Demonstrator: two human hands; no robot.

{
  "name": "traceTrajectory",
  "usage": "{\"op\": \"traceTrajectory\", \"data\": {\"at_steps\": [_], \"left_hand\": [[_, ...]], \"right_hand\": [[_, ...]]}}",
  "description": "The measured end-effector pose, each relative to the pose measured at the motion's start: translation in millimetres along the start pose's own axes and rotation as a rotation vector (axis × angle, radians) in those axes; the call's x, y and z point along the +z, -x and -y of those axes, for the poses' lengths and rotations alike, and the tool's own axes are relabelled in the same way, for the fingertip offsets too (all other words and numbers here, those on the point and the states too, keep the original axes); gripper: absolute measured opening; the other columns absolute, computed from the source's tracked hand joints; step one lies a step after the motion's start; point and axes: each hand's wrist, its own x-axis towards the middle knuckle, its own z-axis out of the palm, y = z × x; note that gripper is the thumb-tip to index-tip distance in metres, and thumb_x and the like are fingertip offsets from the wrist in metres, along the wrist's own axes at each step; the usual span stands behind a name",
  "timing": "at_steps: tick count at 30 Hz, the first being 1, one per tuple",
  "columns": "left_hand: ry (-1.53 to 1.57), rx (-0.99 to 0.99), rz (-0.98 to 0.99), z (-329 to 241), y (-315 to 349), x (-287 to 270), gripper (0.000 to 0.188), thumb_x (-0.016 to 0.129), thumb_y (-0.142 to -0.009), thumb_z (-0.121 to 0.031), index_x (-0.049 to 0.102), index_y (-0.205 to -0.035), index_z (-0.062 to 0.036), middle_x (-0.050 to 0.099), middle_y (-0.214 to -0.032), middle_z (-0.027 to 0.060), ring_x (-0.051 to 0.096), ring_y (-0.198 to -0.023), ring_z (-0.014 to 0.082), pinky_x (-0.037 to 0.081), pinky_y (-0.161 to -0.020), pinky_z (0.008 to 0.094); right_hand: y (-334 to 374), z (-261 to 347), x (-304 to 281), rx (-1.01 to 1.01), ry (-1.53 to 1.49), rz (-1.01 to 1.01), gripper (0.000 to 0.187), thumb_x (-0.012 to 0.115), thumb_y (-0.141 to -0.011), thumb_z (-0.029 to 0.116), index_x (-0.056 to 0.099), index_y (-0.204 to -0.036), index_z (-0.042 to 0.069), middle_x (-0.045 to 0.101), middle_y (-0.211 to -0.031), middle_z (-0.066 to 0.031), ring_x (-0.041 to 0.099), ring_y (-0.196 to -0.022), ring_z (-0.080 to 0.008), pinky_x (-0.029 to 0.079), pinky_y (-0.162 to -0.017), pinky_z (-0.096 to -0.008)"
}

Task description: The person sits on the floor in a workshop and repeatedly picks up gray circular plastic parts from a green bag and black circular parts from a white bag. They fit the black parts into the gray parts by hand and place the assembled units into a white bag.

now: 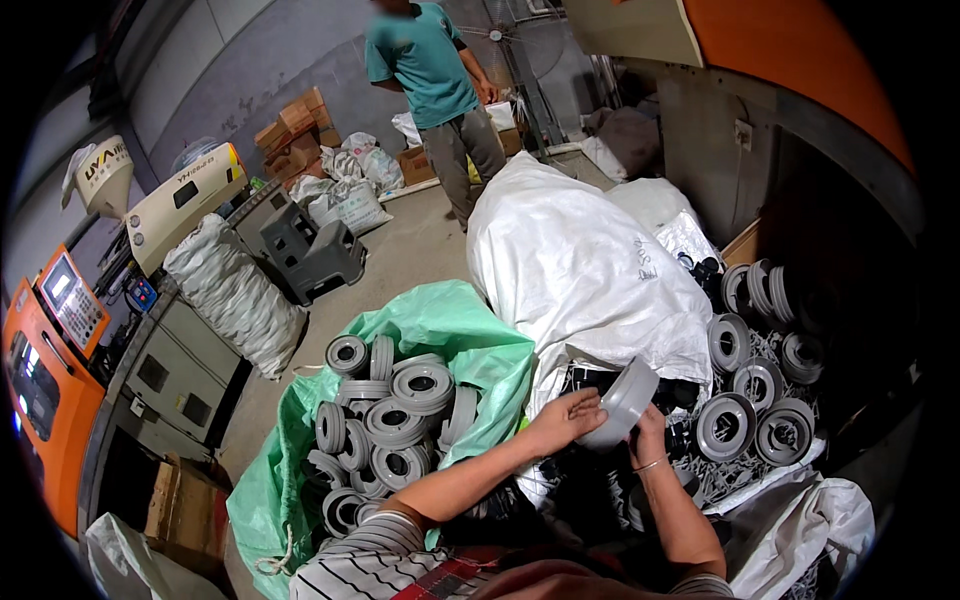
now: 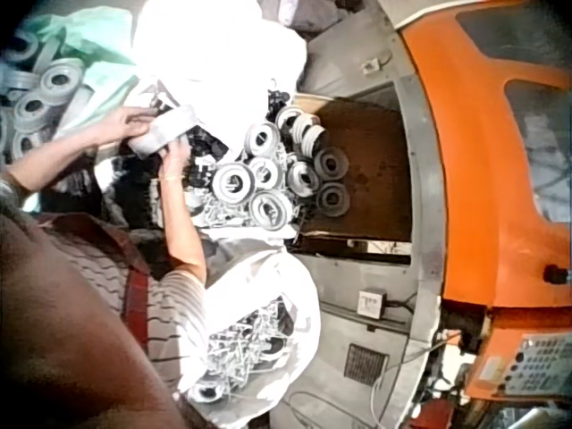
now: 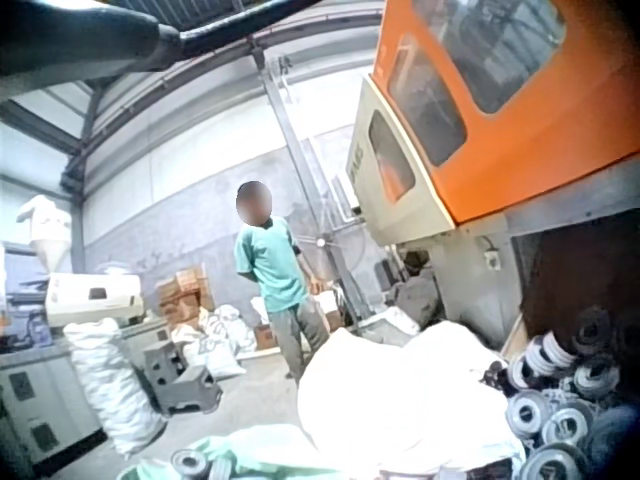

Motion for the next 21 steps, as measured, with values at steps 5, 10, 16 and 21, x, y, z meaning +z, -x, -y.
{"op": "traceTrajectory", "data": {"at_steps": [5, 10, 16, 21], "left_hand": [[0.086, -0.163, 0.115, -4.3, 29.8, 4.6, 0.058, 0.062, -0.088, -0.02, 0.037, -0.134, 0.0042, 0.054, -0.122, 0.01, 0.049, -0.111, 0.0138, 0.039, -0.096, 0.0287], [-0.49, 0.129, 0.17, 1.0, 47.7, -1.8, 0.053, 0.06, -0.087, -0.012, 0.038, -0.134, 0.0011, 0.045, -0.134, 0.0147, 0.044, -0.122, 0.0188, 0.033, -0.102, 0.0307], [-0.637, 0.197, 0.186, 1.2, 58.3, -10.9, 0.067, 0.06, -0.082, -0.004, 0.028, -0.141, -0.0019, 0.032, -0.144, 0.0165, 0.033, -0.132, 0.0214, 0.027, -0.106, 0.0312], [-0.351, 0.004, 0.218, 2.9, 55.9, -7.0, 0.076, 0.063, -0.077, -0.003, 0.024, -0.142, -0.0015, 0.029, -0.146, 0.0162, 0.029, -0.134, 0.0221, 0.024, -0.107, 0.0306]], "right_hand": [[7.7, 6.3, 15.7, -0.138, 0.243, 0.107, 0.036, 0.057, -0.079, 0.002, 0.05, -0.114, -0.005, 0.063, -0.097, -0.0076, 0.061, -0.082, -0.0117, 0.048, -0.072, -0.0221], [2.4, -20.0, -14.5, 0.171, -0.036, 0.109, 0.031, 0.055, -0.085, 0.015, 0.056, -0.11, -0.002, 0.063, -0.097, -0.0081, 0.062, -0.081, -0.0143, 0.049, -0.072, -0.0242], [14.1, 2.3, 10.9, 0.262, -0.098, 0.104, 0.028, 0.054, -0.082, 0.014, 0.059, -0.105, -0.001, 0.064, -0.096, -0.0068, 0.062, -0.085, -0.017, 0.049, -0.075, -0.0287], [9.6, -9.8, -2.4, 0.108, 0.251, 0.205, 0.033, 0.053, -0.08, 0.018, 0.058, -0.108, 0.0, 0.064, -0.095, -0.0072, 0.062, -0.085, -0.0183, 0.049, -0.079, -0.0309]]}}
